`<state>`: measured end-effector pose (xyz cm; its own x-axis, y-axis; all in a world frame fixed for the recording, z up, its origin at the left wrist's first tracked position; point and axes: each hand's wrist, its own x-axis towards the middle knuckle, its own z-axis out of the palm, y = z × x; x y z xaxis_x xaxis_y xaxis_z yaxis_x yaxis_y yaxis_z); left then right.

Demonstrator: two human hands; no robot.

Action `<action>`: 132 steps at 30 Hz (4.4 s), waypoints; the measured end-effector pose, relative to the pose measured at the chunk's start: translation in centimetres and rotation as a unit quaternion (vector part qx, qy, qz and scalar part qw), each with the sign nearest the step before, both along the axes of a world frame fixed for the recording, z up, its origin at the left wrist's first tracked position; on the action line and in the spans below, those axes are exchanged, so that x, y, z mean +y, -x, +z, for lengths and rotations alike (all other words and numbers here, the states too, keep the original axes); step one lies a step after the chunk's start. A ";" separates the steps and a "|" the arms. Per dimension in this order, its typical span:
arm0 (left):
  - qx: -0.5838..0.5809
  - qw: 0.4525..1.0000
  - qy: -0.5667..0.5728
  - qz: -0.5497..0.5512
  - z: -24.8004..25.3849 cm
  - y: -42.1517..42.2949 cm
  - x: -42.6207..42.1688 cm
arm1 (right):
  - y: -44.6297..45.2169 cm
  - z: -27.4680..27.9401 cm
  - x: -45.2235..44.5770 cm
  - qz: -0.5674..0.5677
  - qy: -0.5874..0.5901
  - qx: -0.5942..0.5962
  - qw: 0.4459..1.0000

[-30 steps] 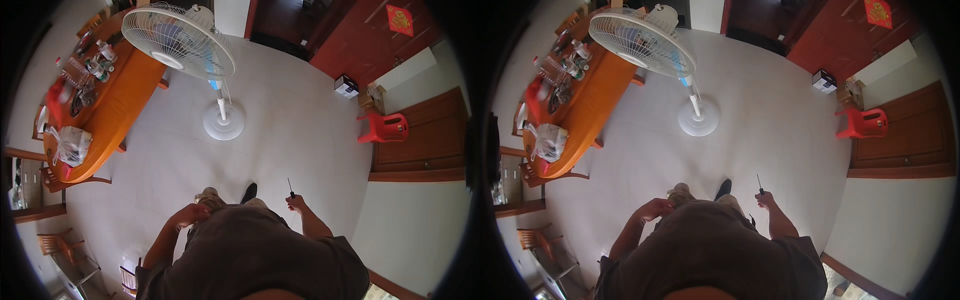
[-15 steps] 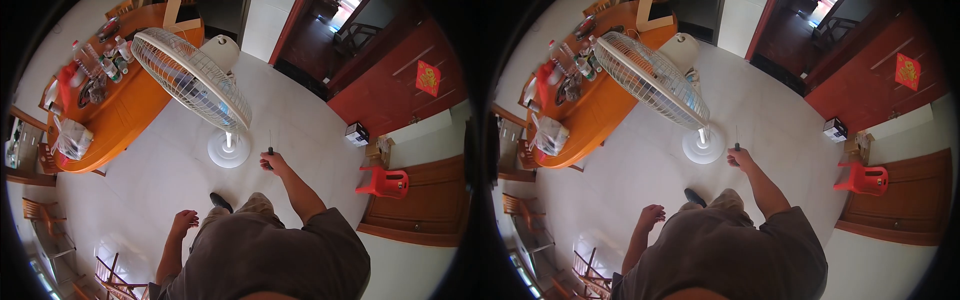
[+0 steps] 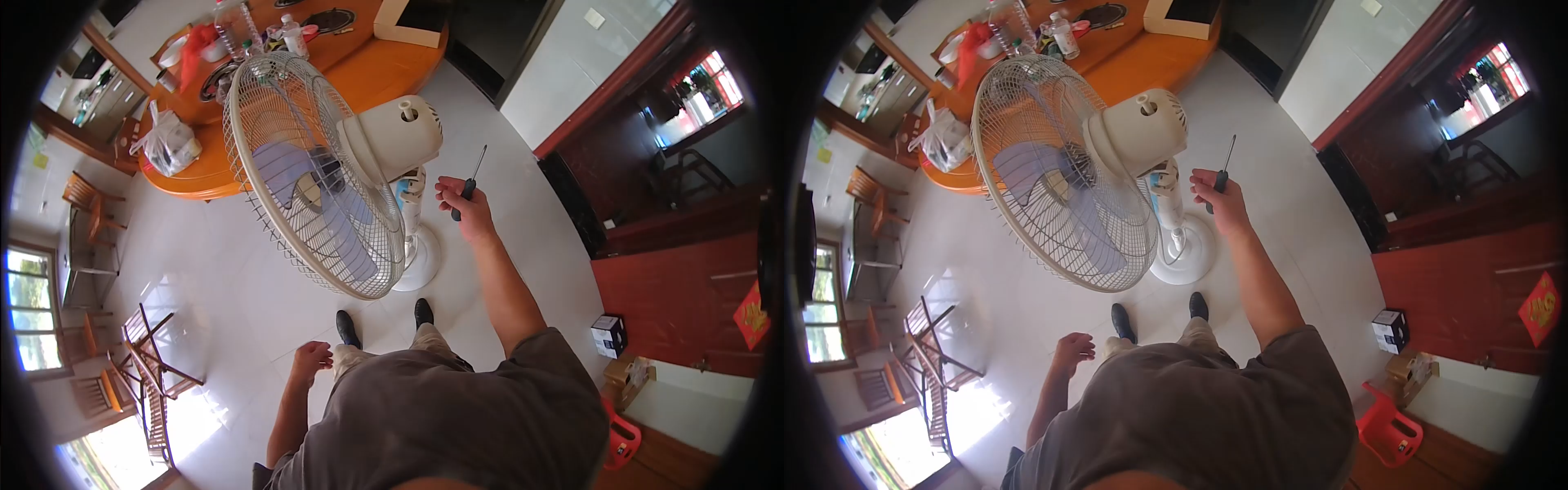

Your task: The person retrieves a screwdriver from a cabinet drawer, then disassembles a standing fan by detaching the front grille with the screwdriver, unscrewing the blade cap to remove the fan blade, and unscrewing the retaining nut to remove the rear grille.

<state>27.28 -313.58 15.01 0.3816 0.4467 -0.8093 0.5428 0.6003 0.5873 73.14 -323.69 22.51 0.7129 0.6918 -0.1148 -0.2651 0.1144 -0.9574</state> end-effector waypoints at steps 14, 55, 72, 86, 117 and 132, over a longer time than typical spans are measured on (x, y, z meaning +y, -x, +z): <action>-0.143 0.967 -0.207 -0.036 15.6 -5.4 -12.0 | 10.1 14.4 -4.7 0.371 -0.051 -0.235 0.897; 0.212 0.725 0.125 0.643 -9.5 7.2 -53.3 | -3.1 2.4 7.7 0.346 -0.048 -0.084 0.933; 0.134 0.786 0.037 0.603 -11.5 13.2 -38.3 | 5.6 3.0 8.3 0.233 0.025 -0.141 0.962; 0.156 0.718 0.097 0.672 -14.3 41.5 -39.3 | 34.0 1.5 22.5 0.251 -0.019 -0.163 0.954; -0.007 0.672 -0.033 0.740 -17.5 107.1 9.0 | 107.9 2.8 63.5 0.425 -0.065 -0.042 0.902; -0.023 0.505 0.051 0.861 -21.2 130.2 28.3 | 117.2 3.5 68.4 0.276 0.047 -0.044 0.959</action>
